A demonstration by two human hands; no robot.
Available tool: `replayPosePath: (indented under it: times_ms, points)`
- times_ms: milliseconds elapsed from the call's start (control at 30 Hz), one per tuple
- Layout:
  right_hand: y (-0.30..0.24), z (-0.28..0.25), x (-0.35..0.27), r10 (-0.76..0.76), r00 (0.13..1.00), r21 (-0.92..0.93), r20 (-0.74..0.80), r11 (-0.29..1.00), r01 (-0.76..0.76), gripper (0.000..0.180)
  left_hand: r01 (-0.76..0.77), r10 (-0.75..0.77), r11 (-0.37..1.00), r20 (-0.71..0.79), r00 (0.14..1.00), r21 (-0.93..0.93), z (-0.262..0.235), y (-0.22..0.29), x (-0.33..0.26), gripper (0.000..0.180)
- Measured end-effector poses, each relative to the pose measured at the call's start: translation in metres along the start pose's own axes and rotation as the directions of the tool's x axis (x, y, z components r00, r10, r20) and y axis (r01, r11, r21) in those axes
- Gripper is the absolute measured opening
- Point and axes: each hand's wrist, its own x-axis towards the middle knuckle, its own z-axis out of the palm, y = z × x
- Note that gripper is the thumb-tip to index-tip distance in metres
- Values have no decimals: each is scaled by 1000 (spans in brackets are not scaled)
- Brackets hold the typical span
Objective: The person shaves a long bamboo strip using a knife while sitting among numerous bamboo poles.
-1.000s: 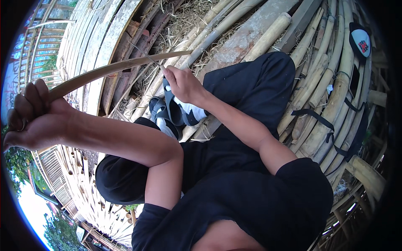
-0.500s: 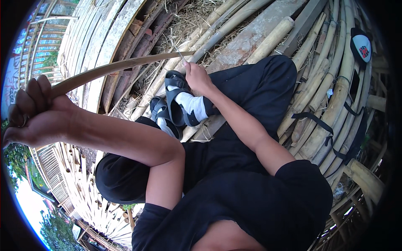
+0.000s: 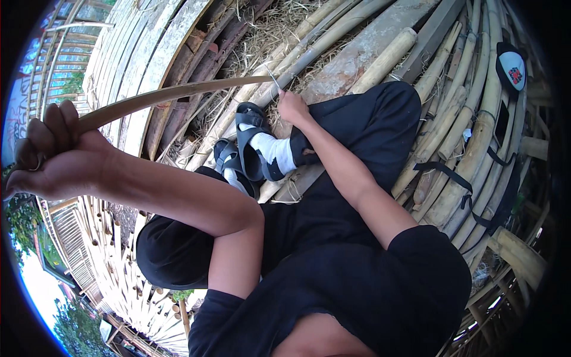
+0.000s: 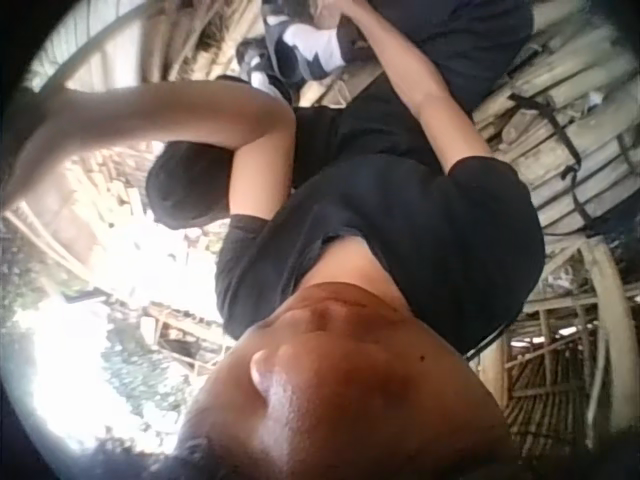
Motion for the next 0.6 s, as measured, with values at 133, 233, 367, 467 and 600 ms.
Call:
replayPosePath:
  times_ms: [133, 233, 367, 467, 600]
  points:
    - [-7, -1, 1, -9, 995, 31, 98, 1000, 6, 51, 22, -23, 1000, 27, 999, 14, -6, 0, 4, 47]
    - [-52, -22, -40, -299, 954, 205, 4, 934, 292, 46, 9, -7, 998, -21, 1000, 63, -13, -1, 4, 48]
    - [7, 5, 5, 18, 1000, 36, 7, 999, -18, 51, -3, 3, 1000, 5, 1000, 6, -3, -4, 6, 48]
    - [-4, 2, 5, 21, 997, 53, 72, 998, -25, 55, 4, -4, 999, 8, 1000, -37, -14, -7, 7, 46]
    - [-14, -8, -10, -78, 995, 42, 54, 996, 76, 49, -22, 21, 1000, 61, 998, 16, -17, 12, 17, 47]
